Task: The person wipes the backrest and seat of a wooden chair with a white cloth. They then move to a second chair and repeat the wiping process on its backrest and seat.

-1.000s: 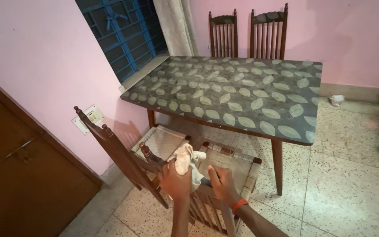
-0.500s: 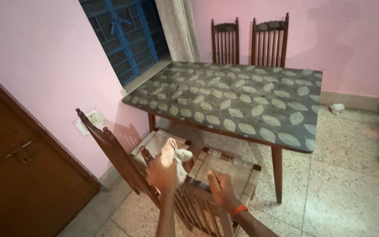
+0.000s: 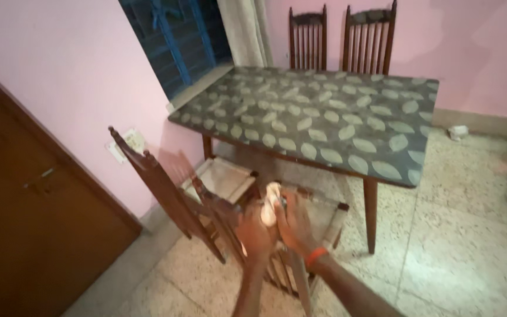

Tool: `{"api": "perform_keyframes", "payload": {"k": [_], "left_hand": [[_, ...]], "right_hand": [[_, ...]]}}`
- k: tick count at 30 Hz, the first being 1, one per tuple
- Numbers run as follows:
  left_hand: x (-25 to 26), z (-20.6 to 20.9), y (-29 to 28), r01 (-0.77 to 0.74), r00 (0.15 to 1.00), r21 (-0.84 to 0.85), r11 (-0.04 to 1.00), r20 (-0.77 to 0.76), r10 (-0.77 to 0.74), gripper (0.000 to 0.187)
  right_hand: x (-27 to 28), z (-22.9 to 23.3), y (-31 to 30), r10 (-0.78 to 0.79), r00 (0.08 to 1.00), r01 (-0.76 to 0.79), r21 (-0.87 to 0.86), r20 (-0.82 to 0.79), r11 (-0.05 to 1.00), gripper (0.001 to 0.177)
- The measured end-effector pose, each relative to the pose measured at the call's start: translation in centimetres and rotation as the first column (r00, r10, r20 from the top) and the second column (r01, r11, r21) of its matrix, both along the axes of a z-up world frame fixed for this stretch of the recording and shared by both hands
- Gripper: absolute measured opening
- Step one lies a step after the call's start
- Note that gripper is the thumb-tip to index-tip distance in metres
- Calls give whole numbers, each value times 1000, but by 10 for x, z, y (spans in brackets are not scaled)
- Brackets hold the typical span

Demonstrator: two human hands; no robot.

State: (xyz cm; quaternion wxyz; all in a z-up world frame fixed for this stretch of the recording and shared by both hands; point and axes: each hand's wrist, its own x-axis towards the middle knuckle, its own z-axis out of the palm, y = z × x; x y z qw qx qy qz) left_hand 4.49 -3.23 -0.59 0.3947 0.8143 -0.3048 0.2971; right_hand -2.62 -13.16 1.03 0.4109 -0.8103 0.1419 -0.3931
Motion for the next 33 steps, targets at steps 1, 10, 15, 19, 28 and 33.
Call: {"api": "perform_keyframes", "payload": {"k": [1, 10, 15, 19, 28, 33], "left_hand": [[2, 3, -3, 9, 992, 35, 999, -125, -5, 45], [35, -10, 28, 409, 903, 424, 808, -314, -293, 104], [6, 15, 46, 257, 752, 11, 966, -630, -193, 130], [-7, 19, 42, 66, 854, -203, 977, -496, -161, 110], [-60, 76, 36, -101, 793, -344, 933, -595, -134, 122], [-52, 11, -3, 272, 469, -422, 865, -727, -502, 91]], "right_hand": [[-4, 4, -3, 13, 999, -15, -57, -40, 998, 43], [-22, 74, 0, 333, 845, -514, -467, -418, 720, 82], [-26, 111, -4, 217, 627, -459, -130, -748, 879, 85], [-11, 49, 0, 199, 900, -257, -106, -387, 960, 67], [11, 0, -22, 47, 965, -184, 541, 257, 820, 80], [-37, 65, -42, 298, 952, -225, 508, -66, 831, 80]]}}
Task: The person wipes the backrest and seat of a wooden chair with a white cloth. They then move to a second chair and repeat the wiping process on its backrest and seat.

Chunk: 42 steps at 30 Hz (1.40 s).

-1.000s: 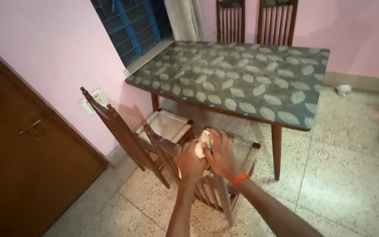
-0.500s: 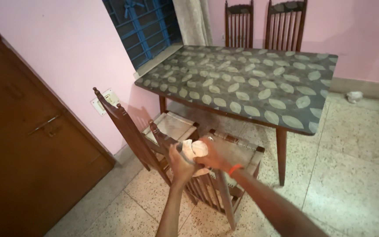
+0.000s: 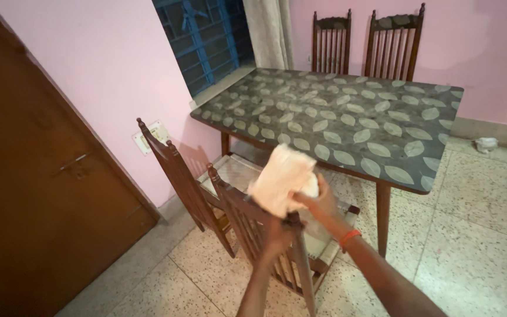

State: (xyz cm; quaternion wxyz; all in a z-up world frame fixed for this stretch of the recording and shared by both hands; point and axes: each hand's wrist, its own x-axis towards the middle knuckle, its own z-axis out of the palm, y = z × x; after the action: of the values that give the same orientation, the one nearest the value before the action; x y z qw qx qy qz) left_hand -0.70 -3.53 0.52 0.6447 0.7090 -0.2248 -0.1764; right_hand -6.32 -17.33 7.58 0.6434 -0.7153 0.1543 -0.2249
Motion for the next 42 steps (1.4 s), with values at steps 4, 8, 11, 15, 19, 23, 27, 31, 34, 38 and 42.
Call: {"api": "perform_keyframes", "payload": {"k": [4, 8, 11, 15, 19, 23, 27, 31, 34, 38, 42], "left_hand": [[14, -90, -36, -79, 869, 7, 997, 490, 66, 61], [12, -117, -36, -292, 769, -74, 954, 575, 280, 52], [7, -108, -27, -253, 891, 182, 950, 427, 155, 40], [-7, -86, -11, -179, 938, 464, 868, 348, 8, 42], [-28, -63, 2, -258, 849, 471, 844, 527, -34, 62], [-45, -40, 11, -331, 669, 419, 846, 736, -103, 83], [-35, -24, 10, -213, 866, 398, 892, 500, -17, 77], [-16, -37, 7, -200, 818, 262, 944, 575, 14, 72], [5, -52, -1, -254, 696, 367, 895, 712, -94, 37], [10, -62, -10, -291, 699, 424, 858, 706, -112, 32], [11, -58, -11, -215, 826, 445, 870, 557, -81, 33]], "right_hand": [[-25, 50, 4, 150, 961, -265, -612, -232, 745, 111], [-22, 64, 29, -88, 820, -467, -750, -565, 468, 90], [-4, 51, 43, -41, 896, -402, -846, -442, 349, 95], [5, 32, 48, -71, 941, -236, -795, -330, 559, 69], [21, -6, 37, -184, 943, -86, -735, -278, 672, 61], [61, -88, -16, -234, 904, -81, -680, -358, 729, 54], [47, -158, -62, -235, 893, -231, -840, -384, 492, 43], [5, -150, -52, -101, 976, 73, -148, -194, 986, 55], [-5, -114, -30, -75, 988, 84, -57, 134, 995, 59], [-18, -56, -6, -128, 991, 128, -512, 35, 849, 73], [-14, 6, 10, 128, 897, 415, -906, 423, 85, 72]]}}
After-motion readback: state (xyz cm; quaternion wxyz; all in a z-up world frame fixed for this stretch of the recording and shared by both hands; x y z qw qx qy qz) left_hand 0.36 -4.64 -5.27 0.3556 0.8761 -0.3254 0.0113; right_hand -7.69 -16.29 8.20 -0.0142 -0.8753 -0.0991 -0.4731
